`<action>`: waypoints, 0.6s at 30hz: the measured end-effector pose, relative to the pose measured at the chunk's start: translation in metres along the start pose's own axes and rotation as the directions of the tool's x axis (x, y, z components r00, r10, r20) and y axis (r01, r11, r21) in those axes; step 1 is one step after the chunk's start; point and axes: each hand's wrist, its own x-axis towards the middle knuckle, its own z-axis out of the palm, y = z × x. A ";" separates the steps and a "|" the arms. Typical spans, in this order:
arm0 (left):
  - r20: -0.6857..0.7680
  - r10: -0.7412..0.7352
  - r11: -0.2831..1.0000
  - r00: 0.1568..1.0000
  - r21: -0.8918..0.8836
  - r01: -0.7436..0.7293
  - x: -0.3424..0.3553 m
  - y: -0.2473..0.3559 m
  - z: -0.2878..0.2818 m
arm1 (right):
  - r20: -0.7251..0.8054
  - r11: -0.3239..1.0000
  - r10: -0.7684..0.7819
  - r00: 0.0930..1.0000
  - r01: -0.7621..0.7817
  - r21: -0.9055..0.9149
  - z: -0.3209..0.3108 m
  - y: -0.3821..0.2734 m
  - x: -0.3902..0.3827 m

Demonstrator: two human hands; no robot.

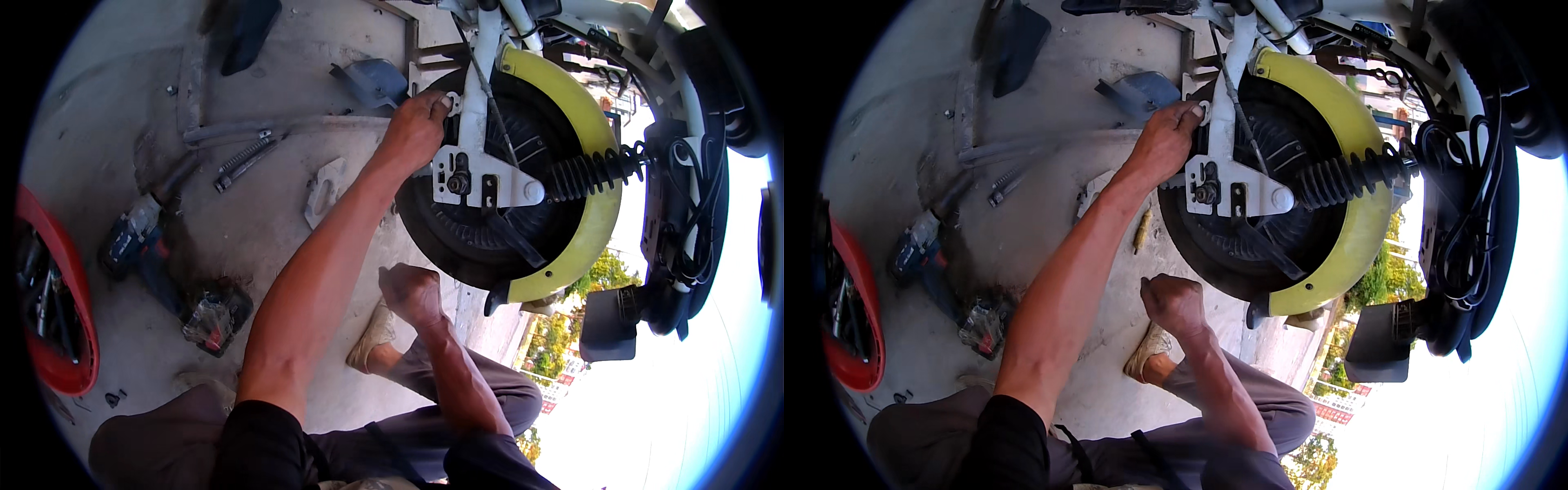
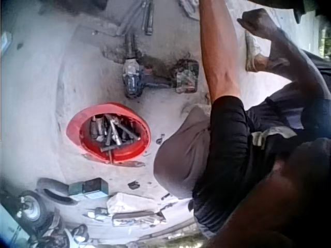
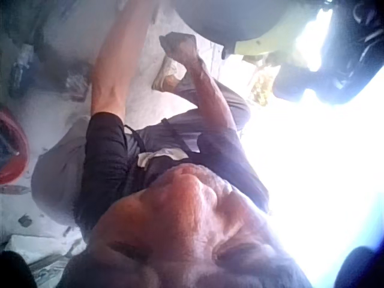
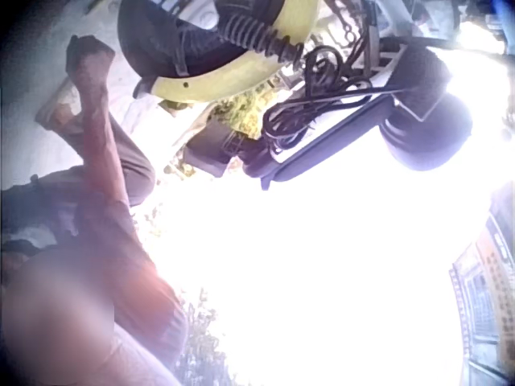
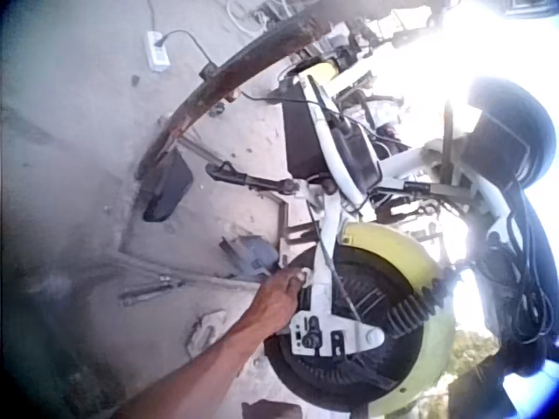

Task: The person works on the rear wheel and brake assembly of a yellow scooter. They use a wrench to tighten bolts on the brake caliper, then use pliers to cut a zip tie and secure a cable. Finally, they use a hammer to tap a part of the wheel assembly.

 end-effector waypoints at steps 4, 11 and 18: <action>0.016 -0.012 1.000 1.000 -0.002 0.012 -0.002 -0.005 0.001 | 0.383 0.998 -0.003 0.924 0.029 -0.062 -0.032 -0.035 0.002; -0.010 -0.016 0.999 1.000 -0.029 0.016 -0.014 -0.004 -0.003 | 0.369 0.979 -0.202 0.907 0.172 0.114 -0.200 -0.122 0.066; 0.091 -0.002 0.999 0.996 -0.037 0.005 -0.009 -0.006 -0.012 | -0.095 0.959 -0.199 0.975 0.174 -0.223 -0.260 -0.089 0.009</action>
